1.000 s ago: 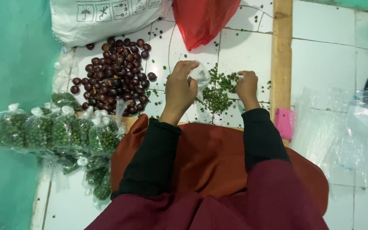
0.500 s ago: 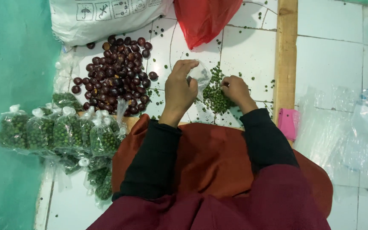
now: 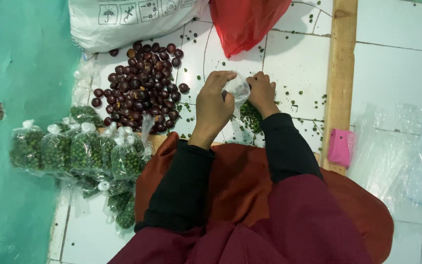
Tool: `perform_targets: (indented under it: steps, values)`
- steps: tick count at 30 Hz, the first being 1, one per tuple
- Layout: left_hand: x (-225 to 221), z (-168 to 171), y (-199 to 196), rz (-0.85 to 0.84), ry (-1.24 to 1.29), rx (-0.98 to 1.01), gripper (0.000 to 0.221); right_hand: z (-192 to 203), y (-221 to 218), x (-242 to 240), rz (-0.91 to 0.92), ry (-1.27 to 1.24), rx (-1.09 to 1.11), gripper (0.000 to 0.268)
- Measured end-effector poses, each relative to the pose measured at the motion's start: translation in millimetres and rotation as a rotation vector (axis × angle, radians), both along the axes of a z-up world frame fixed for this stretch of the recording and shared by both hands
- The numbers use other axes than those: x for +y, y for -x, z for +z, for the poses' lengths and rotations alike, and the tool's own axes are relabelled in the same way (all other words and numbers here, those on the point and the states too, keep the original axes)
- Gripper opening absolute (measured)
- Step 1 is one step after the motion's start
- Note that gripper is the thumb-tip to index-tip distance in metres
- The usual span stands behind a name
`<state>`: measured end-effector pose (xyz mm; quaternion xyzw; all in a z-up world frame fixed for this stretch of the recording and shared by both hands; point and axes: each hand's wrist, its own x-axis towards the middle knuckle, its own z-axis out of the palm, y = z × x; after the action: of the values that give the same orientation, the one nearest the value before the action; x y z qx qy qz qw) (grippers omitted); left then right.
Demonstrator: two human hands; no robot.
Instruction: Packaging small green produce into plastic bags using a small container for measurement
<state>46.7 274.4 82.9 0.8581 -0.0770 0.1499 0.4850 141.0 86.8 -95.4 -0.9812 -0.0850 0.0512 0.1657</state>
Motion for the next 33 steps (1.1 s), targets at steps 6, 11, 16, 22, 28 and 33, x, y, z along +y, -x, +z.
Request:
perform_targets:
  steps: [6, 11, 16, 22, 28, 33]
  values:
    - [1.0, 2.0, 2.6, -0.013, 0.003, -0.013, 0.043, -42.4, -8.7, -53.9, 0.050, -0.219, 0.121, 0.012]
    - [-3.1, -7.3, 2.3, -0.027, -0.028, 0.008, 0.044, -30.4, 16.6, -86.6, -0.105, -0.291, 0.212, 0.015]
    - [-5.1, -12.2, 0.6, -0.066, -0.043, 0.040, 0.043, 9.5, 52.8, -66.8, -0.071, -0.201, 0.270, 0.060]
    - [-8.0, -19.4, -0.2, -0.133, -0.030, 0.100, 0.041, -22.2, 54.2, -63.2, 0.024, -0.077, 0.073, 0.030]
    - [-8.7, -26.9, -2.8, -0.200, 0.014, 0.156, 0.040, -25.9, 52.8, -64.1, 0.077, -0.022, 0.059, 0.036]
    - [-10.2, -27.5, -1.9, -0.283, 0.029, 0.212, 0.038, -82.0, 38.0, -96.9, -0.090, -0.221, 0.032, 0.014]
